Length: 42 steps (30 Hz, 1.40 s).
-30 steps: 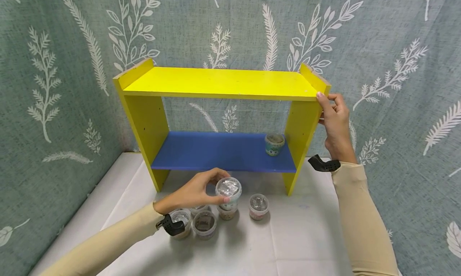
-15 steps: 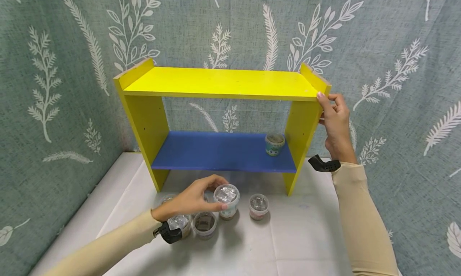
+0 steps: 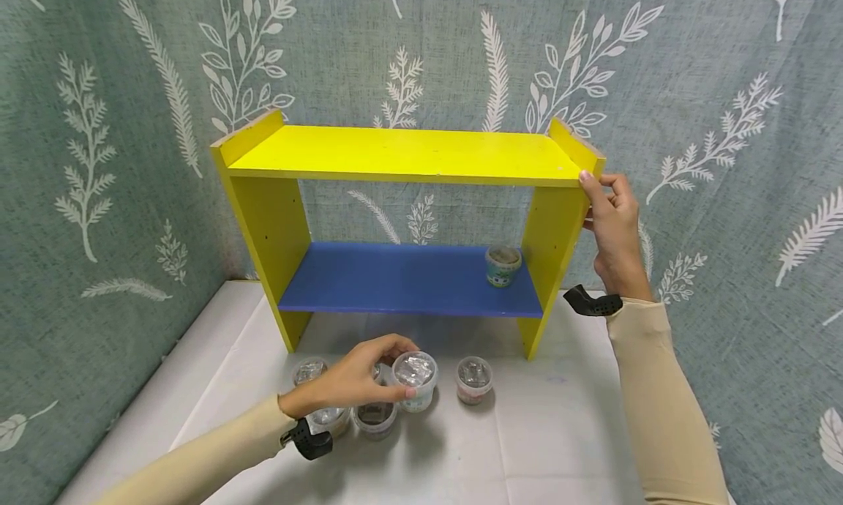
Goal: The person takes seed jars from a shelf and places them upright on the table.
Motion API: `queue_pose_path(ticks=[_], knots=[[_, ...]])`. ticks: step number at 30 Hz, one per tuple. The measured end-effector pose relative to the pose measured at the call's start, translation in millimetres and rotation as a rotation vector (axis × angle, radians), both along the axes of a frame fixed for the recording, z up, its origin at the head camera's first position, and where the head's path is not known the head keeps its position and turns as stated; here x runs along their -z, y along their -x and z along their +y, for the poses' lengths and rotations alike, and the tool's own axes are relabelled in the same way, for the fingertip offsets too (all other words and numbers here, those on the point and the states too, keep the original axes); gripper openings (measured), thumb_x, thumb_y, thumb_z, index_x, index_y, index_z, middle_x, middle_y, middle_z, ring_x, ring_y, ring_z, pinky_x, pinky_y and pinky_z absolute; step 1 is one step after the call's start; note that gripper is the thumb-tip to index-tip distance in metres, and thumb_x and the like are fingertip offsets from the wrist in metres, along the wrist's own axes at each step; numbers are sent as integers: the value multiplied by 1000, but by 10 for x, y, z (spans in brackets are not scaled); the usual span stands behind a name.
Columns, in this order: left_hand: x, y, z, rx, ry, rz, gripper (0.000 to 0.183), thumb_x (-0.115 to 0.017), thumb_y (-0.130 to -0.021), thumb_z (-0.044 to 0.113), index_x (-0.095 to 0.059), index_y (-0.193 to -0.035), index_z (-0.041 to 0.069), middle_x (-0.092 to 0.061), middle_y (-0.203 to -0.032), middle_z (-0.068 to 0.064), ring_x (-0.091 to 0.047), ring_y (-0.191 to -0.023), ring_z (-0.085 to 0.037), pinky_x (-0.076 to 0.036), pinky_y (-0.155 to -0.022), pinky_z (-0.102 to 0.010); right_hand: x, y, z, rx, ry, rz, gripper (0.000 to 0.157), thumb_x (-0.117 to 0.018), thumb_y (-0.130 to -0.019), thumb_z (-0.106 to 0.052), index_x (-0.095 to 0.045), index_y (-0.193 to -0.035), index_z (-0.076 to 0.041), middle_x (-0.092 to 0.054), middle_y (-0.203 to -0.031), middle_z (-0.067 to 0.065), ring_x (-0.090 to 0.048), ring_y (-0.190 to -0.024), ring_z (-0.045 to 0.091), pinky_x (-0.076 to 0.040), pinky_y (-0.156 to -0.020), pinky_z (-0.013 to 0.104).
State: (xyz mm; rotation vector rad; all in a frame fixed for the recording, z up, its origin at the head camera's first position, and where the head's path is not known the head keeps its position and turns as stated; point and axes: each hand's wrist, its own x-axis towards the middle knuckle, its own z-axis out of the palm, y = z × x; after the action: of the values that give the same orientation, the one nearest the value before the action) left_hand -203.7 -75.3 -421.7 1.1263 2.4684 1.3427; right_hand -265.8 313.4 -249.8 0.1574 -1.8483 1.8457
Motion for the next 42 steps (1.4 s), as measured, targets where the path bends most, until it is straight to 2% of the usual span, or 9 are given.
queue_pose_path(ticks=[9, 17, 23, 27, 35, 42], knots=[[87, -23, 10, 13, -12, 38, 56, -85, -84, 44, -61, -130, 21, -65, -112, 12, -63, -100, -9, -55, -91, -37, 3, 3, 21, 7, 11, -2, 31, -70, -98, -43, -62, -118, -20, -64, -103, 3, -60, -84, 17, -47, -75, 29], [138, -43, 15, 17, -2, 104, 59, -86, -82, 44, -62, -130, 20, -65, -111, 12, -62, -98, -7, -55, -86, -30, 7, 5, 23, 3, 3, -4, 31, -69, -99, -43, -61, -119, -20, -63, -106, 3, -59, -86, 18, -45, -77, 30], [204, -27, 19, 46, 4, 92, 60, -86, -83, 44, -62, -132, 19, -65, -113, 12, -61, -100, -7, -56, -87, -37, 0, 4, 28, -7, -3, -15, 31, -68, -99, -44, -61, -119, -21, -62, -106, 3, -58, -87, 18, -46, -77, 30], [249, -24, 15, 55, 27, 99, 63, -85, -84, 46, -61, -134, 17, -65, -115, 11, -61, -100, -6, -55, -87, -31, -15, 9, 38, -18, -16, -19, 30, -66, -100, -43, -60, -119, -21, -61, -107, 3, -59, -87, 17, -47, -78, 30], [290, -59, 4, 72, 65, 122, 64, -87, -82, 44, -61, -133, 15, -63, -115, 8, -60, -101, -6, -56, -88, -32, -18, 9, 32, -23, -18, -20, 30, -66, -100, -43, -60, -120, -21, -61, -108, 4, -60, -88, 18, -46, -79, 31], [342, -66, -3, 73, 88, 133, 64, -86, -82, 47, -60, -132, 15, -59, -114, 7, -59, -100, -5, -54, -88, -25, -1, 3, 32, -12, -7, -20, 29, -67, -100, -43, -61, -119, -21, -62, -106, 3, -59, -87, 18, -47, -77, 30]])
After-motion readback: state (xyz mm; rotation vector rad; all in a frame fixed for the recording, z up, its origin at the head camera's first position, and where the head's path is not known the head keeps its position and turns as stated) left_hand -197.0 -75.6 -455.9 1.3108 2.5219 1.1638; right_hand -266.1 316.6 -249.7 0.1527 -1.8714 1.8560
